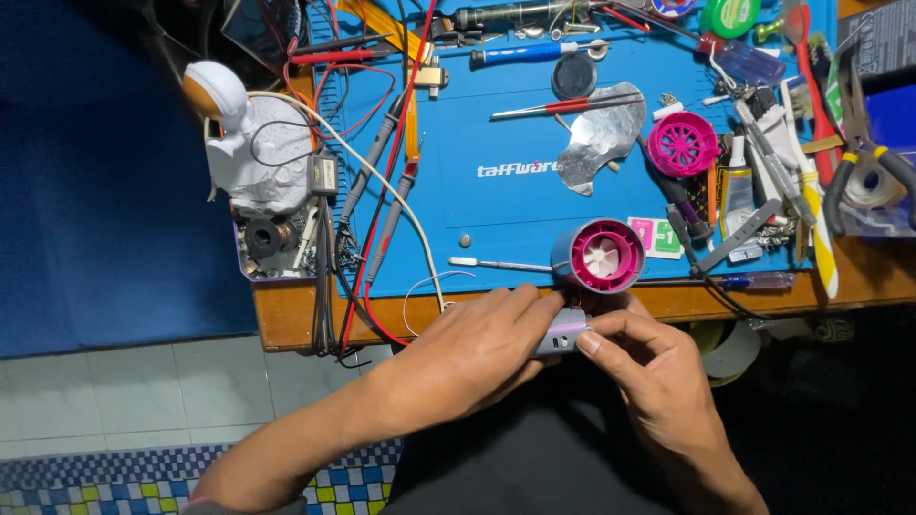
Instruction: Assembling the internal components of a small handheld electronic device, including the motor and circuit board, into its plastic housing.
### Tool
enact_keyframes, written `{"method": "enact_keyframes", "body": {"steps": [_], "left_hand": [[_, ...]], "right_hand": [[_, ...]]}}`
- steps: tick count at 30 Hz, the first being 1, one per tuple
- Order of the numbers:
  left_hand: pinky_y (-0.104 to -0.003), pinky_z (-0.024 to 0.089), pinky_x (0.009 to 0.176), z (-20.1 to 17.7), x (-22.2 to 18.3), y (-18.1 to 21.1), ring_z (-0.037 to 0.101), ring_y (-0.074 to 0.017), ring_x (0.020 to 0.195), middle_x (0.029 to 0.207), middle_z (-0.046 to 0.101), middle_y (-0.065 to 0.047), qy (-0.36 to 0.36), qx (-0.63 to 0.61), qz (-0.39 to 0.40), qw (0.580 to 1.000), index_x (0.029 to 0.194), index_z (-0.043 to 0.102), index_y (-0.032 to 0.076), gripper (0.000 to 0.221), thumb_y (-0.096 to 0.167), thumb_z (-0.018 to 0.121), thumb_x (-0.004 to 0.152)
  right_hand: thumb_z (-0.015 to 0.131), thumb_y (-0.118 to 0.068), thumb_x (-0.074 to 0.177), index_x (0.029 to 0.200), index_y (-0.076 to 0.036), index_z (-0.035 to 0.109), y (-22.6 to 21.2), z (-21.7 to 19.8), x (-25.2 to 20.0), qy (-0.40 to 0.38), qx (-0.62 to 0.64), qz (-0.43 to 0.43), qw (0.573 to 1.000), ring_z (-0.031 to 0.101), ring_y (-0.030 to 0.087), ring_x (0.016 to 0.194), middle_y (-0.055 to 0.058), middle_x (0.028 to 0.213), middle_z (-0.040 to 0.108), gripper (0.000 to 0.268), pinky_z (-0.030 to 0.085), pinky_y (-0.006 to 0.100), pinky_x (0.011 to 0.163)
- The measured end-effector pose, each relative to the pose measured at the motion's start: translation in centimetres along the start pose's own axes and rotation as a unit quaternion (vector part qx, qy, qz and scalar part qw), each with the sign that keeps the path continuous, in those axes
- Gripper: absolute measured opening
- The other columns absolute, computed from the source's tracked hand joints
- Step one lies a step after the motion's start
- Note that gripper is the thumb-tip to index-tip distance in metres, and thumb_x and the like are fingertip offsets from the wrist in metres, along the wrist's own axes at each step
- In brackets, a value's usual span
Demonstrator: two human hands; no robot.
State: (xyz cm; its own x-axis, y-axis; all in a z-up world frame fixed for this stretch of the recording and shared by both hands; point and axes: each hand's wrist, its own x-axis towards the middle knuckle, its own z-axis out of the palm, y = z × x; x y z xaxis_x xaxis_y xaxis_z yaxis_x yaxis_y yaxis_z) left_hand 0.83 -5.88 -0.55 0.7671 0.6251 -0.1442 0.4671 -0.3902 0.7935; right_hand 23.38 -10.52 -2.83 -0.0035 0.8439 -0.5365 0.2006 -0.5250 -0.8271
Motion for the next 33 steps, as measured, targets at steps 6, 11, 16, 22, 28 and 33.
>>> {"method": "enact_keyframes", "body": {"steps": [6,11,16,22,28,33], "left_hand": [[-0.052,0.046,0.062,0.3,0.0,-0.1,0.053,-0.0387,0.088,0.111,0.051,-0.019,0.019,0.012,0.013,1.000,0.134,0.043,-0.003,0.044,0.014,0.060,0.097],[-0.052,0.048,0.065,0.8,0.1,0.2,0.055,-0.0367,0.092,0.109,0.052,-0.016,0.029,0.040,-0.010,0.999,0.131,0.046,-0.001,0.045,0.009,0.065,0.091],[-0.052,0.048,0.061,1.8,0.2,0.0,0.056,-0.0358,0.087,0.103,0.054,-0.015,0.059,0.072,-0.019,0.995,0.128,0.050,0.000,0.039,0.010,0.064,0.093],[-0.053,0.048,0.059,2.0,0.0,-0.7,0.058,-0.0381,0.087,0.102,0.057,-0.015,0.082,0.070,0.004,0.994,0.127,0.052,-0.001,0.036,0.015,0.062,0.095],[-0.052,0.048,0.060,2.0,-0.2,-1.2,0.058,-0.0370,0.089,0.103,0.056,-0.016,0.073,0.052,0.028,0.996,0.124,0.051,0.000,0.041,0.008,0.070,0.088],[-0.052,0.049,0.063,1.9,-0.3,-1.2,0.058,-0.0374,0.093,0.109,0.057,-0.017,0.063,0.051,0.026,0.996,0.127,0.049,-0.001,0.049,0.007,0.073,0.085]], "right_hand": [[0.080,-0.008,0.084,0.091,0.001,0.081,-0.1,0.1,0.1,0.002,0.045,0.017,0.999,0.062,0.016,0.085,0.006,0.089,0.068,0.012,0.047,0.028,0.081],[0.083,-0.008,0.080,0.092,0.000,0.080,0.0,0.3,0.1,0.024,0.020,0.027,0.999,0.059,0.013,0.085,0.004,0.093,0.062,0.014,0.043,0.025,0.079],[0.085,-0.006,0.076,0.088,-0.001,0.077,0.0,0.5,0.1,0.035,0.026,0.033,0.999,0.058,0.013,0.081,0.003,0.094,0.063,0.015,0.042,0.024,0.076],[0.088,-0.009,0.076,0.088,-0.004,0.082,0.3,0.3,0.5,0.032,-0.048,0.044,0.997,0.038,0.008,0.058,-0.003,0.082,0.054,0.014,0.028,0.023,0.056],[0.088,-0.003,0.075,0.084,0.002,0.084,-0.3,-0.2,0.7,-0.011,0.000,0.076,0.997,0.050,0.014,0.069,0.004,0.081,0.060,0.011,0.037,0.027,0.064],[0.081,-0.006,0.079,0.091,0.007,0.082,-1.8,0.1,0.4,-0.021,0.067,0.120,0.990,0.057,0.019,0.084,0.012,0.094,0.064,0.017,0.042,0.031,0.079]]}}
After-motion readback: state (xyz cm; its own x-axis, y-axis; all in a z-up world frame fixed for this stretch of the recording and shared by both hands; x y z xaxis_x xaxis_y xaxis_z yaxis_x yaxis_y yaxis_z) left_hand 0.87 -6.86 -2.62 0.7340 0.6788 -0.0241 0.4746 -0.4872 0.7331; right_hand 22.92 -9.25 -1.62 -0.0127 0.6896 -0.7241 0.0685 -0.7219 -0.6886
